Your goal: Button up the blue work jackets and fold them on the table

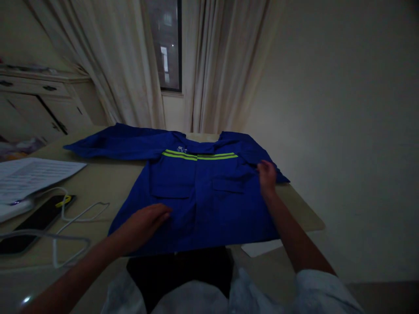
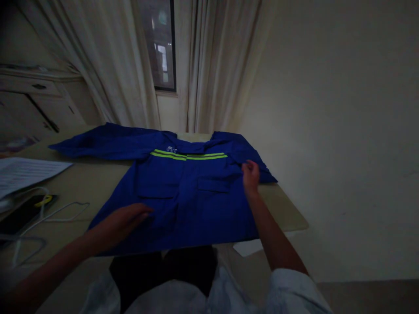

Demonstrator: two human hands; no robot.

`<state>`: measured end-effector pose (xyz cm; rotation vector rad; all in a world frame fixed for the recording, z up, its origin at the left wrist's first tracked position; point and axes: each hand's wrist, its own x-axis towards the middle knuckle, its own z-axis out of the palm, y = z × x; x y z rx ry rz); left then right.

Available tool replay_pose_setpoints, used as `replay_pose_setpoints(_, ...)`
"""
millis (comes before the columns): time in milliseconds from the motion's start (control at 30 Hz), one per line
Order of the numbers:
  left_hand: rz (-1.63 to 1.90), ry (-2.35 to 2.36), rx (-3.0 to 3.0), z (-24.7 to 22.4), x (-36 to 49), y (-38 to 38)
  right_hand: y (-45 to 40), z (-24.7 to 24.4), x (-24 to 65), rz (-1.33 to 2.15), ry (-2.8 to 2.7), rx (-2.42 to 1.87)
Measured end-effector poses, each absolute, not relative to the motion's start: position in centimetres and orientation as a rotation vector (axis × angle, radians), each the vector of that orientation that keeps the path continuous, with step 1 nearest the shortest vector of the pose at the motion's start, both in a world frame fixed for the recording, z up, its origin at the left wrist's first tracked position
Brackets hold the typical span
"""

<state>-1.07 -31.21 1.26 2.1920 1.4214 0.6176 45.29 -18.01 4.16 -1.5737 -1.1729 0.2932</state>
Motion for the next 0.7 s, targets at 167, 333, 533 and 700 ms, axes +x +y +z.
replay_pose_setpoints(167,0.386,1.243,2.59,-1.1,3.9,-28.8,-22.4,0.7,31.2,0.382,-2.452,-0.946)
replay_pose_setpoints(333,0.26,1.146,2.643,-2.8,2.3,-28.8,-23.7,-0.3,30.0,0.249,-2.753,-0.938)
replay_pose_setpoints(533,0.262,1.052,2.71,-2.4,1.4,-30.8,-19.6,1.1,33.0,0.904,-2.406,-0.942)
replay_pose_setpoints(700,0.283,1.072,2.722,-1.8,2.0,-31.2,-7.9,1.9,31.1,0.948,-1.248,-1.53)
